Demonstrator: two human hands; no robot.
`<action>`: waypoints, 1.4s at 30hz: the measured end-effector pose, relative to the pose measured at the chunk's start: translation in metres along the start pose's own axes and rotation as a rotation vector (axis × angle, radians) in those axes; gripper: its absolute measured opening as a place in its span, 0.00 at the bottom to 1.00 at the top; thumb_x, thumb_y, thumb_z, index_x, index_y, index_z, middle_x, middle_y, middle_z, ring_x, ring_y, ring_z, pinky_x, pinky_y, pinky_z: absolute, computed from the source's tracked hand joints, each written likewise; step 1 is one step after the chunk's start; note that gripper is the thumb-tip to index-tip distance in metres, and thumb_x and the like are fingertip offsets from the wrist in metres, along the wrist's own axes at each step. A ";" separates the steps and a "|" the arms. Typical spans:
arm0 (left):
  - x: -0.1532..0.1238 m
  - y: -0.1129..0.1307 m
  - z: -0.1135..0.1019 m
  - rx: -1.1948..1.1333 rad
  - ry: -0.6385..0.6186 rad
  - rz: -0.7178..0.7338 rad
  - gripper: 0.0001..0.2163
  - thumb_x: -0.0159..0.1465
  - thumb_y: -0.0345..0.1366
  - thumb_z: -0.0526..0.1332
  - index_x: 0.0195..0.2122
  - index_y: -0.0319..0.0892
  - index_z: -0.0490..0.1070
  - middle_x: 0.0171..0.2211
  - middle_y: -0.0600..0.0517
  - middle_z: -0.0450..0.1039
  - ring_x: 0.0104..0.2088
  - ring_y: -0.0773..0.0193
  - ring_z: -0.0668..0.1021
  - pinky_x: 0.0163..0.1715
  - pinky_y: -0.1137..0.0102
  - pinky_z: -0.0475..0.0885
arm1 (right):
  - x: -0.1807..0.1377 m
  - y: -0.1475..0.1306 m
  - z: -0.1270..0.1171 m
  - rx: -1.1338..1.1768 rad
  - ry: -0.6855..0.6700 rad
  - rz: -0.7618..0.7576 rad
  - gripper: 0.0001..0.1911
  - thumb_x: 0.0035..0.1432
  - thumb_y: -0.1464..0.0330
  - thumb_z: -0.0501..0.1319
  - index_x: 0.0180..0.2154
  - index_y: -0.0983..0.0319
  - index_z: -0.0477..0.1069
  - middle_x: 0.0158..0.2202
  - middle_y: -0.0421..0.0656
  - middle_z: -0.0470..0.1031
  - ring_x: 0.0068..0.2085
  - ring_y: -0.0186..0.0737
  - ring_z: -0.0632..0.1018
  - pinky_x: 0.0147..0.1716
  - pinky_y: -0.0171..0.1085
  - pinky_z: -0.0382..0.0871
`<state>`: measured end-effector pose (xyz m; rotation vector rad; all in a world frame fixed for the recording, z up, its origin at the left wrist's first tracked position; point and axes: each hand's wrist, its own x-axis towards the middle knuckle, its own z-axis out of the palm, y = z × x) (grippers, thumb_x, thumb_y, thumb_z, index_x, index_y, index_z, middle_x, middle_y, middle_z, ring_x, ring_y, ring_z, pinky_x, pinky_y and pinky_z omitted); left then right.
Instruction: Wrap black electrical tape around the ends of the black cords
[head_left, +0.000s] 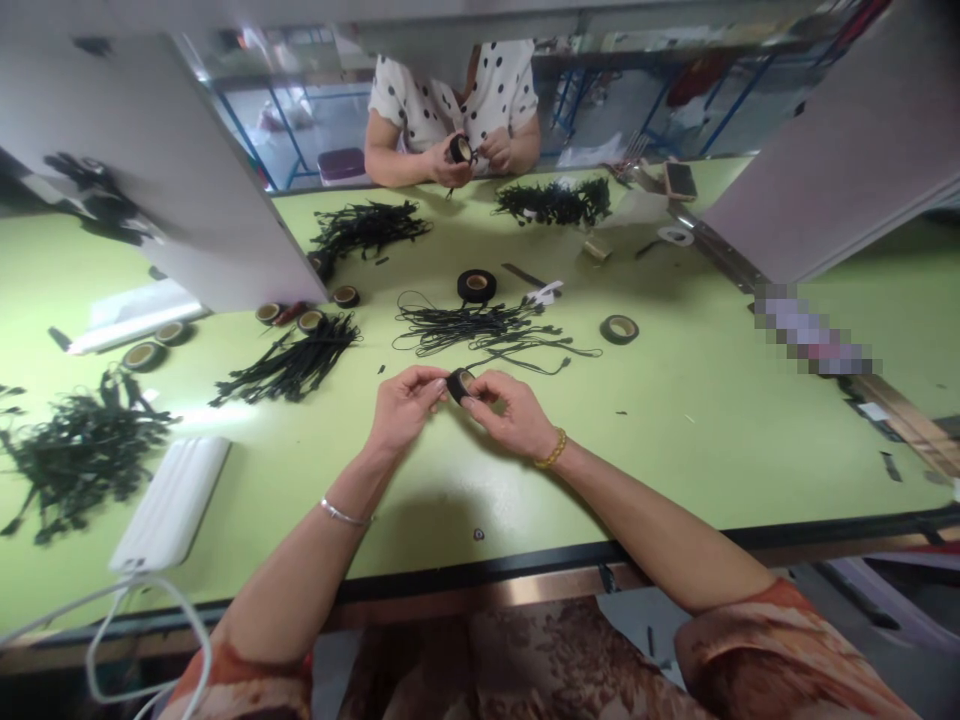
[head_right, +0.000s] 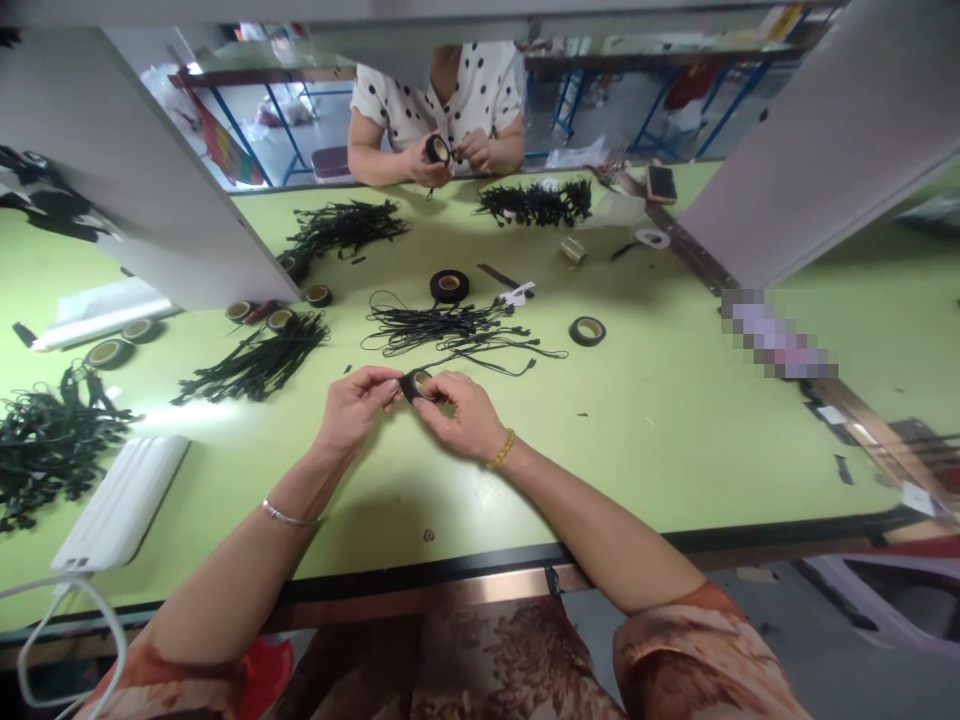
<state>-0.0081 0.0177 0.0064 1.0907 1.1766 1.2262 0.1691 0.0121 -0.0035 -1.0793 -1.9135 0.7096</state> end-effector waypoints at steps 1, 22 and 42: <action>0.000 -0.001 0.000 -0.016 -0.003 -0.011 0.11 0.49 0.36 0.72 0.32 0.37 0.78 0.21 0.53 0.73 0.21 0.72 0.70 0.25 0.74 0.65 | 0.000 0.000 0.000 -0.009 -0.003 -0.001 0.08 0.59 0.65 0.58 0.29 0.61 0.67 0.28 0.42 0.73 0.31 0.37 0.69 0.33 0.38 0.62; -0.006 0.017 -0.004 0.180 -0.300 0.009 0.11 0.52 0.40 0.71 0.28 0.39 0.74 0.25 0.53 0.72 0.27 0.69 0.70 0.30 0.73 0.64 | 0.014 0.025 -0.029 1.101 -0.271 0.587 0.51 0.50 0.30 0.36 0.42 0.63 0.75 0.36 0.52 0.81 0.30 0.41 0.79 0.29 0.40 0.74; -0.014 0.017 -0.004 0.418 -0.619 0.116 0.07 0.60 0.37 0.63 0.35 0.41 0.67 0.30 0.54 0.68 0.30 0.70 0.69 0.32 0.74 0.65 | 0.019 0.041 -0.081 0.933 -0.922 0.188 0.46 0.42 0.38 0.64 0.52 0.67 0.70 0.53 0.64 0.75 0.55 0.60 0.76 0.51 0.53 0.69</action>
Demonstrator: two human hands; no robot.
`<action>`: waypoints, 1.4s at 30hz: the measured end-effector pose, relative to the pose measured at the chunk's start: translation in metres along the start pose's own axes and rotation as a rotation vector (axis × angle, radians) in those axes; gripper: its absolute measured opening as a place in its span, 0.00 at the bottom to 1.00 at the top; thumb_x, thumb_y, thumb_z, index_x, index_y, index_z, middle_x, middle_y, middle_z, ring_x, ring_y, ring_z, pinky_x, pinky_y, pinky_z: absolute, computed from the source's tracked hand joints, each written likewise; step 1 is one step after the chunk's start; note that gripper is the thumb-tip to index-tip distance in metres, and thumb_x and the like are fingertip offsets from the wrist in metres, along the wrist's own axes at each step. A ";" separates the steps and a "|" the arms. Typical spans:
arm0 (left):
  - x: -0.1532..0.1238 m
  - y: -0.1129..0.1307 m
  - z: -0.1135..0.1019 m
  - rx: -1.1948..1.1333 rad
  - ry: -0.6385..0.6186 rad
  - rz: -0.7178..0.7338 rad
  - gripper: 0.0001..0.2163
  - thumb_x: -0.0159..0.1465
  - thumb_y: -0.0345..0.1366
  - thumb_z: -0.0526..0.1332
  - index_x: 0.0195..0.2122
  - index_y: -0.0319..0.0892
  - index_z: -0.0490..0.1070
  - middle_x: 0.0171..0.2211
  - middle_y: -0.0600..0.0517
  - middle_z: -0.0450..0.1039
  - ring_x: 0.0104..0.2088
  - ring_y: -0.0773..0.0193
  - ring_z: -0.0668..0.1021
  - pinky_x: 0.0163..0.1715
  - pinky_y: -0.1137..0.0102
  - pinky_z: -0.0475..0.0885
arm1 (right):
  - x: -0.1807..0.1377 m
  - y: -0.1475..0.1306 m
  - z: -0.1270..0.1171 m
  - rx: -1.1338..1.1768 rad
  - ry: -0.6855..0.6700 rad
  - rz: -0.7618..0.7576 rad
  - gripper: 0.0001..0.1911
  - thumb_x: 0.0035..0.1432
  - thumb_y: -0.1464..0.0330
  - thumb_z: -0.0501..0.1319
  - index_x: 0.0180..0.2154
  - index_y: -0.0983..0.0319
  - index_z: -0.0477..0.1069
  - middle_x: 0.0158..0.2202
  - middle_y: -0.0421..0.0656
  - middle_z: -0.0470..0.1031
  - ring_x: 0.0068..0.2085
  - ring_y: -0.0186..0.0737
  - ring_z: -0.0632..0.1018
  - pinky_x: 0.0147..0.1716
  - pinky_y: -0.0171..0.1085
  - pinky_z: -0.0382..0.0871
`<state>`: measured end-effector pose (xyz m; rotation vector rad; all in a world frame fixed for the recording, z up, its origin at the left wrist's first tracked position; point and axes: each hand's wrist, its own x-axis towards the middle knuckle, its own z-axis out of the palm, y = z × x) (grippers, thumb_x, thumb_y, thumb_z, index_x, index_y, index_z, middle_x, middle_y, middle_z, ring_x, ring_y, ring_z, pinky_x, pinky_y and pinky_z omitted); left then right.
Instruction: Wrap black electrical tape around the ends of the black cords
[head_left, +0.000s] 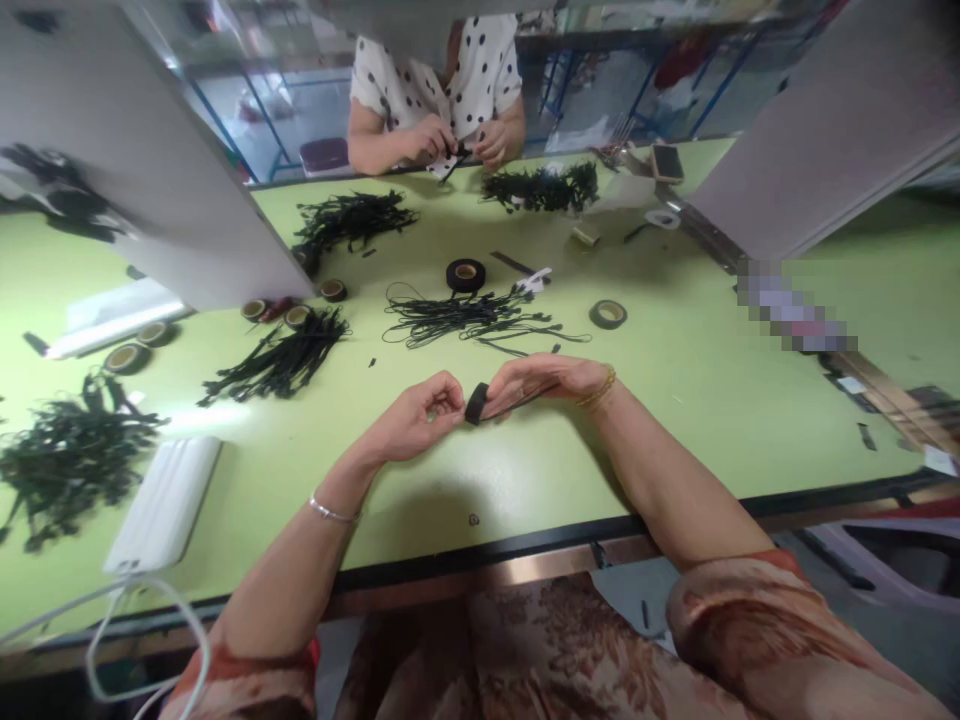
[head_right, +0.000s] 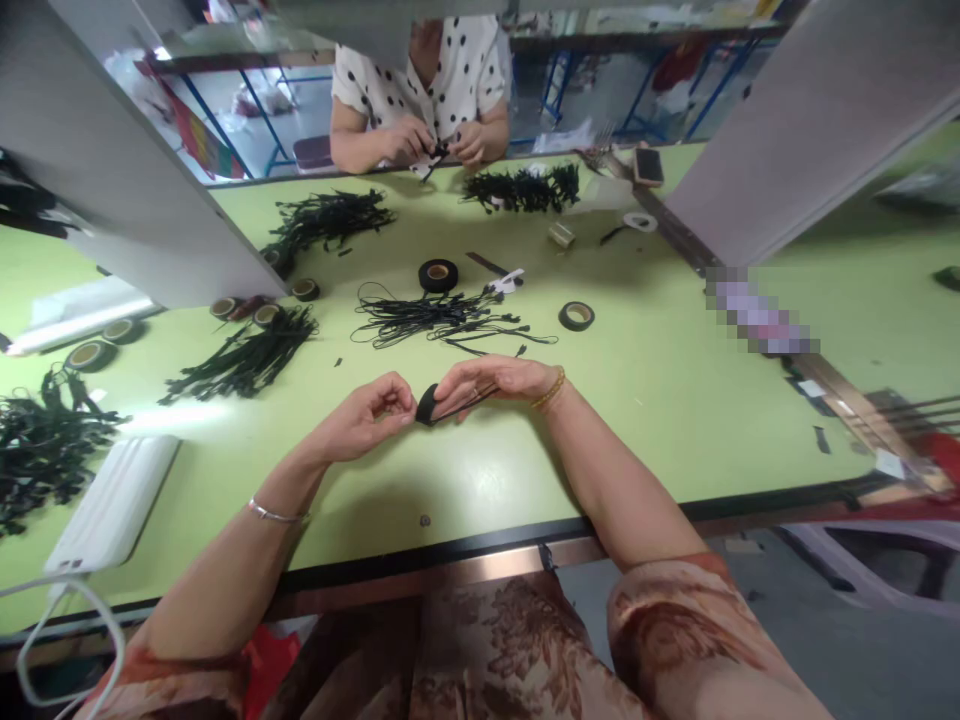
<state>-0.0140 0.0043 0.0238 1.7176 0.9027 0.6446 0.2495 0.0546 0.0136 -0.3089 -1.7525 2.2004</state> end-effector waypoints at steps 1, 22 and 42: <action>0.000 0.001 0.000 0.041 -0.008 0.004 0.06 0.61 0.37 0.62 0.35 0.41 0.66 0.30 0.54 0.68 0.30 0.69 0.69 0.32 0.73 0.65 | -0.003 -0.001 -0.002 -0.004 -0.048 -0.020 0.45 0.45 0.40 0.64 0.54 0.67 0.68 0.55 0.64 0.72 0.58 0.60 0.74 0.53 0.54 0.67; 0.001 -0.001 0.004 0.687 0.155 0.060 0.06 0.58 0.27 0.52 0.31 0.43 0.66 0.27 0.54 0.71 0.27 0.65 0.70 0.31 0.70 0.64 | 0.026 -0.019 0.054 -1.563 0.571 0.418 0.19 0.61 0.60 0.60 0.50 0.65 0.70 0.34 0.54 0.81 0.35 0.52 0.79 0.41 0.49 0.65; 0.008 -0.019 0.029 0.379 0.459 -0.184 0.05 0.61 0.36 0.57 0.31 0.42 0.68 0.25 0.54 0.73 0.24 0.68 0.70 0.28 0.72 0.65 | 0.064 0.031 0.061 -0.015 1.134 -0.012 0.25 0.42 0.66 0.68 0.42 0.58 0.60 0.25 0.33 0.72 0.25 0.32 0.71 0.28 0.35 0.66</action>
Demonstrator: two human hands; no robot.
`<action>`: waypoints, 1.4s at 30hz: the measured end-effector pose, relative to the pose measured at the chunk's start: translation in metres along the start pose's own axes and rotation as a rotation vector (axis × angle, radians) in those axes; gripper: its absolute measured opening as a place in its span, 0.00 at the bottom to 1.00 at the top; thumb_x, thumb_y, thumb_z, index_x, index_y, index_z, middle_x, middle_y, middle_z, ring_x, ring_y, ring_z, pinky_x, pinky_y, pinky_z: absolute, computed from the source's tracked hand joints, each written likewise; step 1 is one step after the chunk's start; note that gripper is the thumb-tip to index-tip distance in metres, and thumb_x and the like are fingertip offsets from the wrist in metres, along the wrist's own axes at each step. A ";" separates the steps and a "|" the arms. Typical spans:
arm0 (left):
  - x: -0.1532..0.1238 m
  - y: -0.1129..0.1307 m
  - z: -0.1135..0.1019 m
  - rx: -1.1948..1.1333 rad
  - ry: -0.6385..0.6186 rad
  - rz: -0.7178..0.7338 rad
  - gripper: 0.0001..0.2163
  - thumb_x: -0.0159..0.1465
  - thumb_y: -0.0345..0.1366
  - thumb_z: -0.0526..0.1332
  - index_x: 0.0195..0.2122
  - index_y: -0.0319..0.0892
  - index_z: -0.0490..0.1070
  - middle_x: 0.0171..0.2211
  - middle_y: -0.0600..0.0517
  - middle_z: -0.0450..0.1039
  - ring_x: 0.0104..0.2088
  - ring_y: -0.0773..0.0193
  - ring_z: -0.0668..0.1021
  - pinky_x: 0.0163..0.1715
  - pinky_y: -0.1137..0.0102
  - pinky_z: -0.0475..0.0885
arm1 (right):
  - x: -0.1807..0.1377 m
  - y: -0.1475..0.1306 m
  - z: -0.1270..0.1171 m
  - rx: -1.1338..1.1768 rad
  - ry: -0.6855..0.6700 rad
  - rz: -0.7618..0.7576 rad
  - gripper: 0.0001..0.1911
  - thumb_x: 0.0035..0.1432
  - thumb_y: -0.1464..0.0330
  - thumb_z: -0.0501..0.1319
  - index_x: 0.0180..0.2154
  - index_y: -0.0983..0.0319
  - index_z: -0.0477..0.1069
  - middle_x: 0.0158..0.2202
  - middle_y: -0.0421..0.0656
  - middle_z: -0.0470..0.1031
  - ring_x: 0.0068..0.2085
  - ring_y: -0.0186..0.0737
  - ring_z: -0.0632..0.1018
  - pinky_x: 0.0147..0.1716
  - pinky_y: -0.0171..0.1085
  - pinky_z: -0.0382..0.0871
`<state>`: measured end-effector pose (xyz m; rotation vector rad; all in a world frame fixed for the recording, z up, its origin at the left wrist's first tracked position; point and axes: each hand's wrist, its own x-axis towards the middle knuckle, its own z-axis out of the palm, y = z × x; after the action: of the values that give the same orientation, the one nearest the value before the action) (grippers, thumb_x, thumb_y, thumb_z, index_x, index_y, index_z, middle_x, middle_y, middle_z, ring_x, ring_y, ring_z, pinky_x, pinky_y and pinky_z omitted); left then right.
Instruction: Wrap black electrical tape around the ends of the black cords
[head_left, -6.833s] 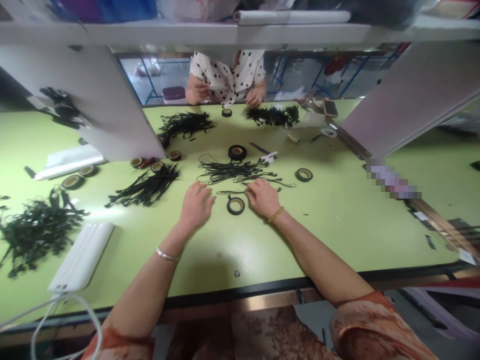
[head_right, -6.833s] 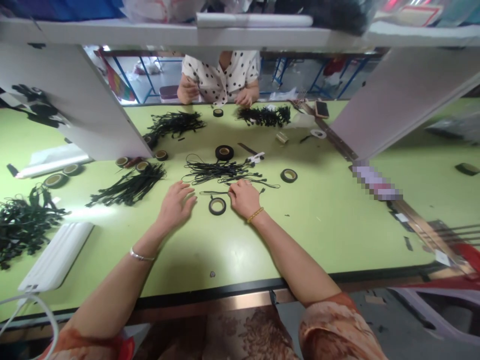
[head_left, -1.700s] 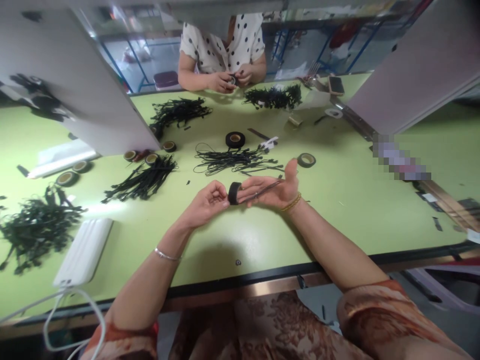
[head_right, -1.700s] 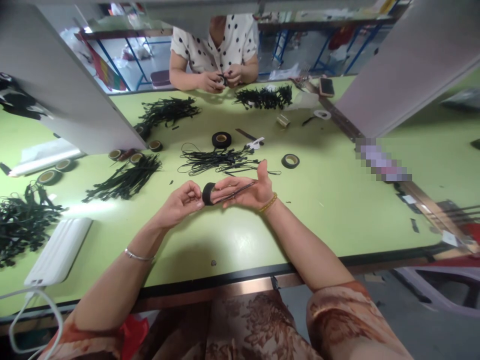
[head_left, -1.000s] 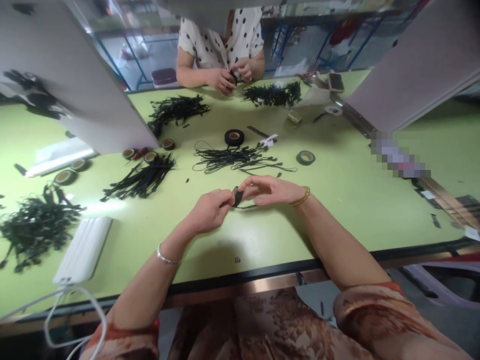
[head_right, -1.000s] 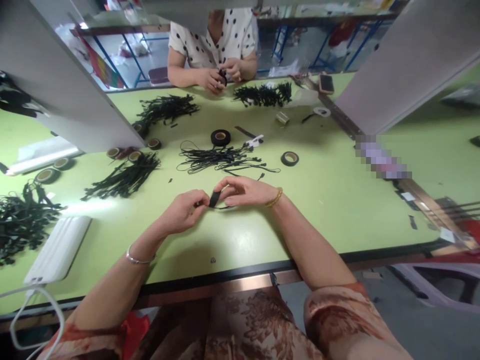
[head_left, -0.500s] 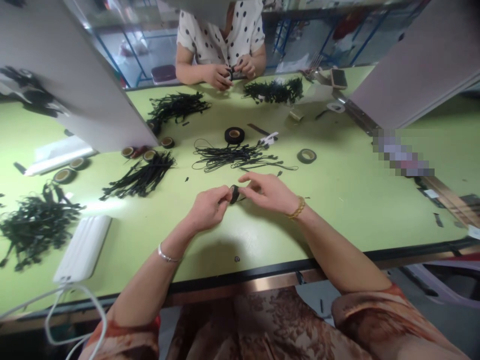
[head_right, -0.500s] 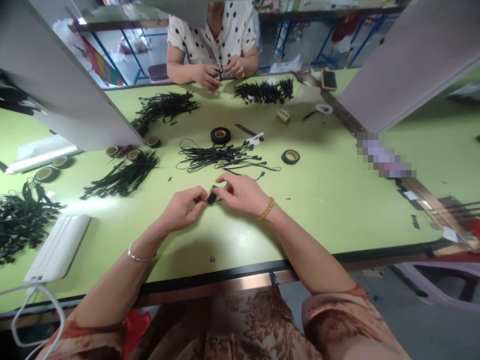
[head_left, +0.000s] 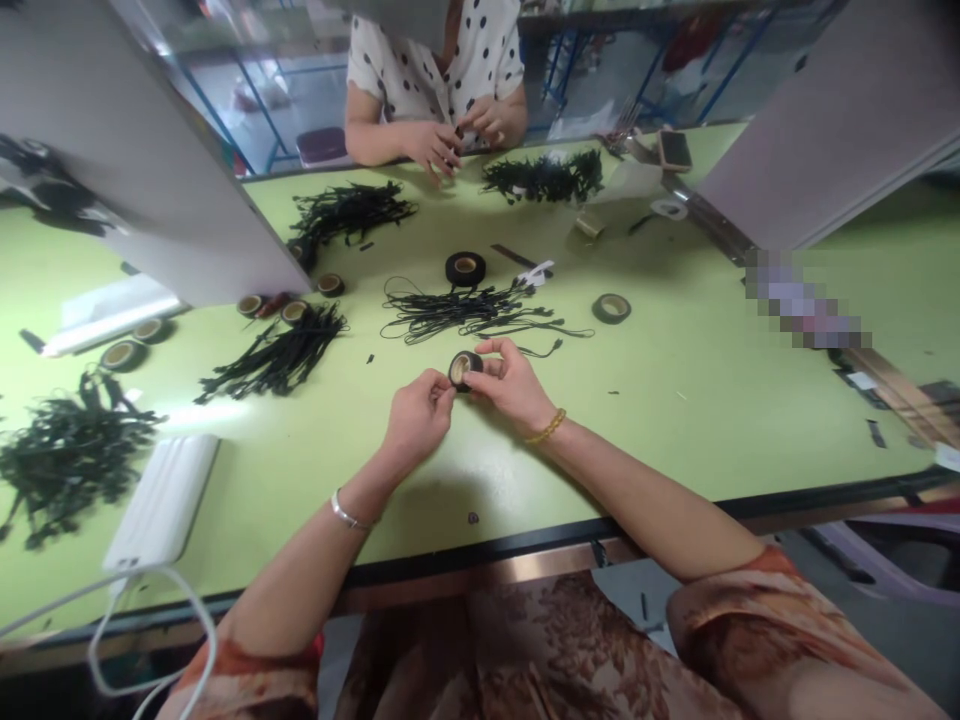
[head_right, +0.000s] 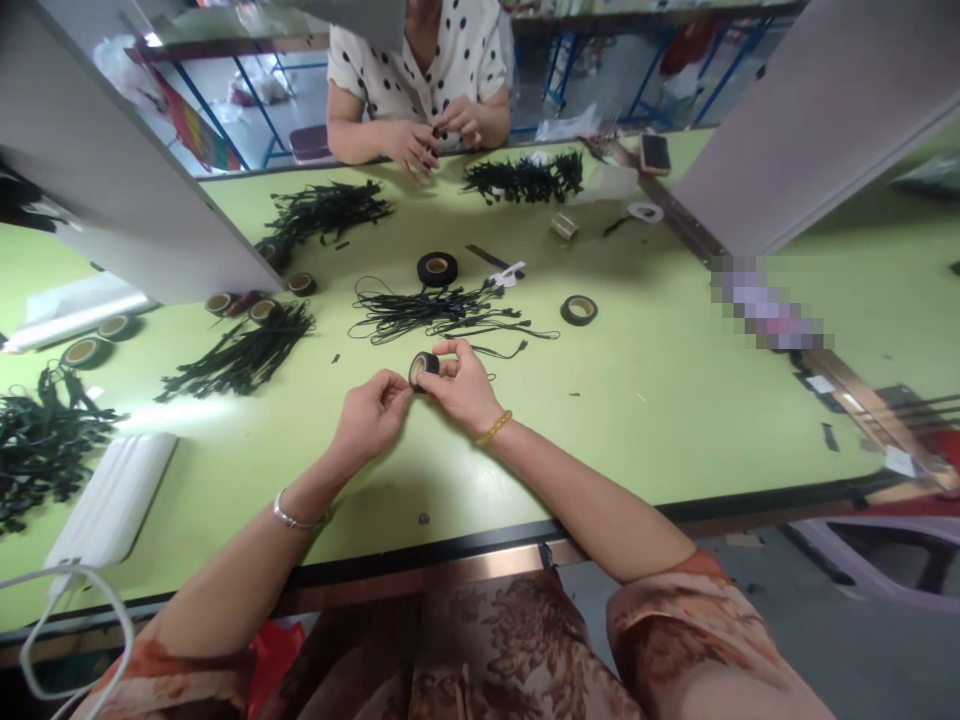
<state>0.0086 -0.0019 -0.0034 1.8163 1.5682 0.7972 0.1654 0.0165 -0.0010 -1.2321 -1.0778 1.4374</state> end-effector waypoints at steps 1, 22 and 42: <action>0.000 0.000 0.001 -0.003 0.006 -0.017 0.05 0.61 0.36 0.57 0.30 0.41 0.69 0.25 0.54 0.73 0.24 0.68 0.70 0.29 0.72 0.65 | 0.000 0.001 0.001 0.027 0.003 -0.009 0.25 0.42 0.65 0.69 0.41 0.58 0.59 0.25 0.33 0.72 0.25 0.32 0.71 0.28 0.35 0.66; 0.004 0.002 0.002 -0.324 0.024 -0.168 0.08 0.54 0.40 0.61 0.26 0.39 0.70 0.20 0.57 0.67 0.21 0.71 0.65 0.23 0.74 0.60 | -0.009 0.004 0.009 0.053 0.008 -0.198 0.27 0.46 0.59 0.70 0.39 0.57 0.56 0.28 0.33 0.68 0.27 0.30 0.70 0.29 0.33 0.66; 0.020 -0.012 -0.010 -0.910 -0.161 -0.406 0.04 0.49 0.34 0.58 0.25 0.40 0.64 0.16 0.58 0.62 0.15 0.74 0.61 0.16 0.76 0.52 | -0.015 0.001 0.001 -0.682 -0.100 -0.429 0.08 0.53 0.63 0.62 0.33 0.60 0.68 0.22 0.35 0.71 0.24 0.32 0.69 0.27 0.33 0.61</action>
<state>-0.0039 0.0195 -0.0049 0.8491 1.1207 0.9242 0.1649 0.0016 0.0009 -1.2741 -1.8666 0.8231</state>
